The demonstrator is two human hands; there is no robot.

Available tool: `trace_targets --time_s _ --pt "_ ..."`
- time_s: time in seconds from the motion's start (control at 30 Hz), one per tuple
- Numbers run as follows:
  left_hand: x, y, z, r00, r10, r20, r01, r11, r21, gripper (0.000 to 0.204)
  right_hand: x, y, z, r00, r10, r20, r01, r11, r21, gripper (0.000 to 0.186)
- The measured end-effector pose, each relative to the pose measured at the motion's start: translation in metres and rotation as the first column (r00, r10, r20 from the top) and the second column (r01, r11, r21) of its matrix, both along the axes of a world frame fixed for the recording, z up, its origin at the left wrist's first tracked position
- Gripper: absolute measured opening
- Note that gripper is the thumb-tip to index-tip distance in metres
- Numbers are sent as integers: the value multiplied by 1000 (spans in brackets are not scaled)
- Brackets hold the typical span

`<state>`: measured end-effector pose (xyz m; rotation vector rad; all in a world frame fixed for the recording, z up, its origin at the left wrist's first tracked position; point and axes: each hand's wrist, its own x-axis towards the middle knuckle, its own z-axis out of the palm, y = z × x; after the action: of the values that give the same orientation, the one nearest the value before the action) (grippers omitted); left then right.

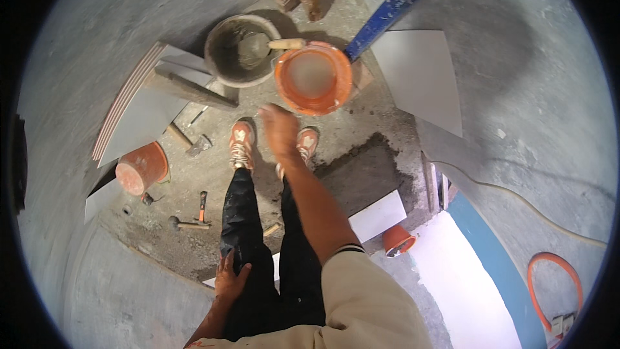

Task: The person spreads cement on the floor using a trowel and wooden plank, then positions a white tile onto the prepared surface. The person also scoops cement from a bucket and spreads it onto a tile before placing it on the floor.

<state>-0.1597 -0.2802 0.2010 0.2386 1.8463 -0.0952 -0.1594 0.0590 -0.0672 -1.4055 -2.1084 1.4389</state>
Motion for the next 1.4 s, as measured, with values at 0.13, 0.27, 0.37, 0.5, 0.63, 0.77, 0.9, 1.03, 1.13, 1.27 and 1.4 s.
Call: trace_targets --time_s 0.13,0.27,0.37,0.5,0.63,0.77,0.9,1.03,1.13,1.27,1.4 --pt "7 5 -1 999 -5 -34 5 1000 7 80 177 98 -14 871 -186 454 -4 923 386 38" --pt "17 13 -2 997 -59 -48 59 998 -15 82 271 227 17 697 -426 577 -85 750 656 64" --pt "27 19 -3 994 -88 -61 86 996 -27 83 280 290 50 701 -482 526 -97 665 740 62" --pt "36 32 2 992 -94 -83 90 995 -44 83 288 312 47 635 -520 571 -95 681 726 61" --pt "46 44 4 984 -143 -101 136 988 -75 83 275 315 51 522 -564 640 -174 665 727 61" --pt "54 49 3 979 -162 -120 157 987 -46 84 277 316 53 463 -604 649 -182 652 736 57" --pt "61 48 3 974 -177 -141 171 984 -54 84 273 321 70 459 -514 725 -154 757 635 55" --pt "62 44 6 972 -179 -149 175 984 -42 83 274 309 68 586 -409 700 -27 853 521 45" --pt "53 49 6 968 -183 -172 191 981 29 83 332 334 42 760 -163 629 -53 949 310 39" --pt "33 55 14 956 -182 -232 211 972 103 84 342 339 42 816 -34 577 -120 967 226 37" --pt "-6 78 14 954 -196 -228 238 955 175 79 360 321 86 749 -116 652 -131 939 318 36"
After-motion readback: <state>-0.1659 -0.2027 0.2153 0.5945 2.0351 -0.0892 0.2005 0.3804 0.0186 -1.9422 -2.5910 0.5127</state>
